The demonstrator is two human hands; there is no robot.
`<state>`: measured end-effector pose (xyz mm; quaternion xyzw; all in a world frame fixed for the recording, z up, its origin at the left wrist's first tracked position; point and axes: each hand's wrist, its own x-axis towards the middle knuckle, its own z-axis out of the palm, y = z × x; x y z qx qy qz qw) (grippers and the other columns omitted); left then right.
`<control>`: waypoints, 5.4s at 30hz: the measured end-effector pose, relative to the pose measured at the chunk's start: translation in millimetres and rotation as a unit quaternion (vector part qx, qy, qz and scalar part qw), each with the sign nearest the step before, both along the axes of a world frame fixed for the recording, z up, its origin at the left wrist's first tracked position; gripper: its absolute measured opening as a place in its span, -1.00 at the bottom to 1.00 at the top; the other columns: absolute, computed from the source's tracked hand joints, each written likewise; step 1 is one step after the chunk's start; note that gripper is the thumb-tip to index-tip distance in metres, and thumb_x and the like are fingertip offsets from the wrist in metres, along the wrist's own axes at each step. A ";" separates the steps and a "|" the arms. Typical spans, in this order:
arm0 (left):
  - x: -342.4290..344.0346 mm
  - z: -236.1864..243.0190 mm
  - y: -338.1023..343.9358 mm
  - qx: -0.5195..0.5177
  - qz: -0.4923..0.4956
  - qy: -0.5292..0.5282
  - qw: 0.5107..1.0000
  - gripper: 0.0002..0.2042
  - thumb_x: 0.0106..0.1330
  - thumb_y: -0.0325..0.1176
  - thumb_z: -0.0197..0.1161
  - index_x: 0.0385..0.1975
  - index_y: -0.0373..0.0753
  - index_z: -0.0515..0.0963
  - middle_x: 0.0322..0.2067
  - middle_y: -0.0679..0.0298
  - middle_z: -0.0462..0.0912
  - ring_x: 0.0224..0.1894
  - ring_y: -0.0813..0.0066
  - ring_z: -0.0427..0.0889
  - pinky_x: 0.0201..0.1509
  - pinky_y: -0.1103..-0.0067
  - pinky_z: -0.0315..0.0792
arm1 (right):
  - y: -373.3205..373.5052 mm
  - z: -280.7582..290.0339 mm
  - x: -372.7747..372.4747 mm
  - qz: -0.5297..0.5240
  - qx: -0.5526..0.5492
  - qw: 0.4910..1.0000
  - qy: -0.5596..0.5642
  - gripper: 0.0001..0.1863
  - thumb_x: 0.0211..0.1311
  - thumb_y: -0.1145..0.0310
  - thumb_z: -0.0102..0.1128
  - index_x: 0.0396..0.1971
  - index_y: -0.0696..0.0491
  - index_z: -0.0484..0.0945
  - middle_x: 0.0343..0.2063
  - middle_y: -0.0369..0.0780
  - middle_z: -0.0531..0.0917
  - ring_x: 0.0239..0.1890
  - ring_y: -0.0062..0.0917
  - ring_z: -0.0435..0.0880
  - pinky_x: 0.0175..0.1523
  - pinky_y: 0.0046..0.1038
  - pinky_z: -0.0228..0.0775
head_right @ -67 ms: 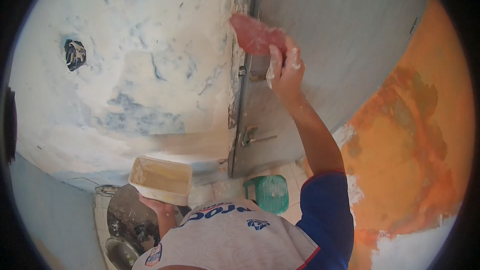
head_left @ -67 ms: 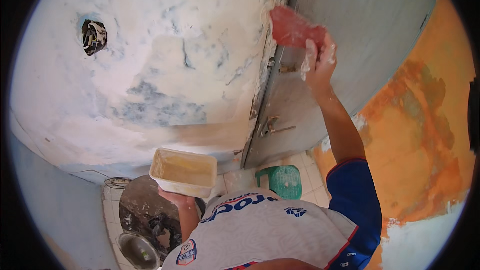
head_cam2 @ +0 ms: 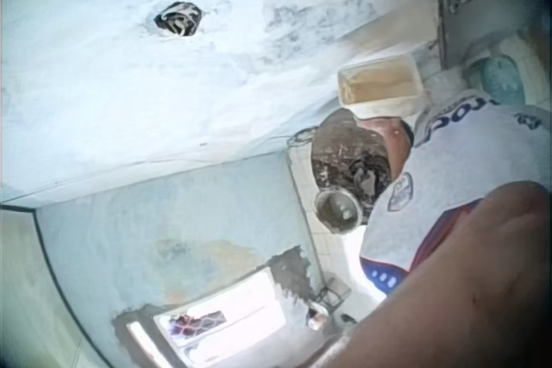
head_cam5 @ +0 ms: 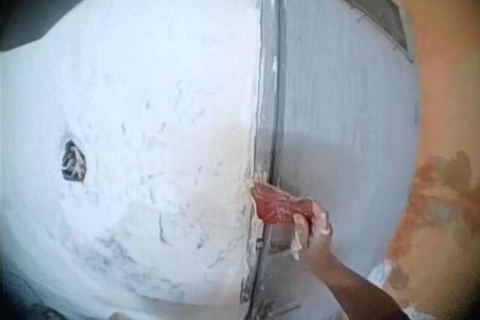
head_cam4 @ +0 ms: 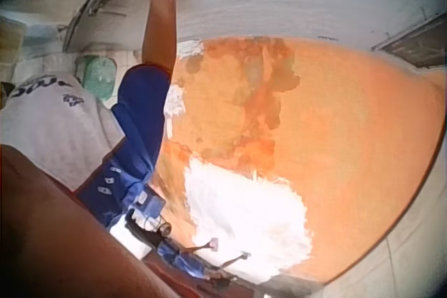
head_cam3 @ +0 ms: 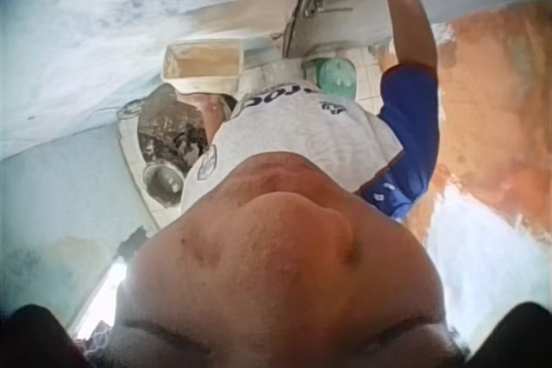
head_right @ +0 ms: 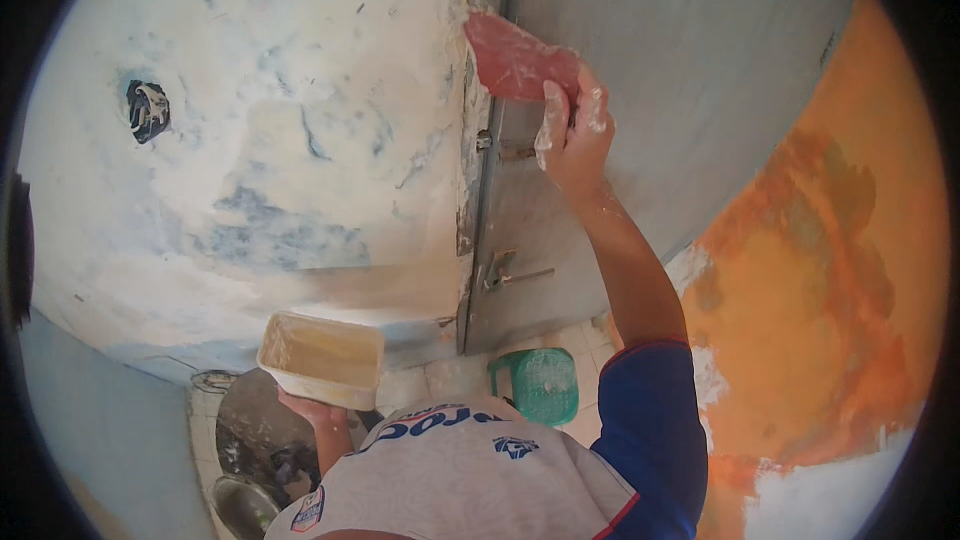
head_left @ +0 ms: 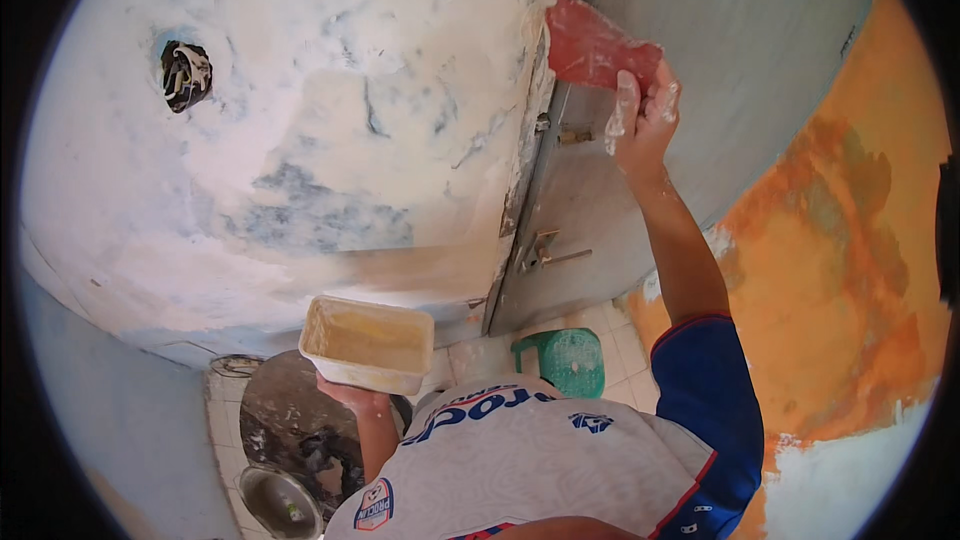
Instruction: The person applies a putty-like substance to a wall and ceiling corner using a red plastic spreader, then scrapes the tool clean inside a plastic container.
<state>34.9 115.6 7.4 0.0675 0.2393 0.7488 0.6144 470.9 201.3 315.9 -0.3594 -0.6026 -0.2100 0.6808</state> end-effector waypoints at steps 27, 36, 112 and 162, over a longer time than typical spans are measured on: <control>3.8 26.2 32.0 -0.005 -0.048 -0.002 0.999 -0.41 0.46 0.10 -0.18 0.30 -0.15 0.43 0.24 0.20 0.52 0.26 0.14 0.53 0.32 0.23 0.46 | -4.2 -53.4 -14.4 0.059 -0.019 0.993 0.100 -0.61 0.49 0.51 0.08 0.21 0.35 0.32 -0.08 -0.12 0.63 -0.14 -0.64 0.59 -0.04 -0.59 0.46; 9.2 22.0 15.0 -0.004 -0.018 0.002 1.000 -0.41 0.45 0.10 -0.20 0.28 -0.15 0.44 0.21 0.21 0.55 0.24 0.15 0.54 0.29 0.22 0.48 | -0.9 -50.3 4.1 0.023 -0.058 0.997 0.045 -0.70 0.47 0.53 0.08 0.12 0.30 0.43 -0.19 -0.13 0.68 -0.24 -0.60 0.63 -0.11 -0.55 0.49; 93.5 22.0 -47.6 0.039 -0.035 0.001 0.999 -0.39 0.46 0.09 -0.30 0.28 -0.15 0.44 0.21 0.18 0.56 0.25 0.15 0.54 0.29 0.26 0.46 | -7.9 -83.3 -43.1 0.301 -0.078 0.886 0.344 -0.51 0.53 0.45 0.04 0.31 0.15 0.09 -0.12 -0.14 0.63 -0.58 -0.70 0.43 -0.53 -0.59 0.26; 4.4 22.4 67.7 -0.019 -0.080 -0.027 0.996 -0.29 0.40 0.19 -0.30 0.34 -0.18 0.39 0.23 0.16 0.55 0.27 0.08 0.54 0.34 0.16 0.45 | -91.7 -163.5 -162.6 0.289 -0.209 0.893 0.274 -0.65 0.50 0.47 0.09 0.16 0.16 0.26 -0.12 -0.07 0.64 -0.40 -0.53 0.67 -0.30 -0.51 0.48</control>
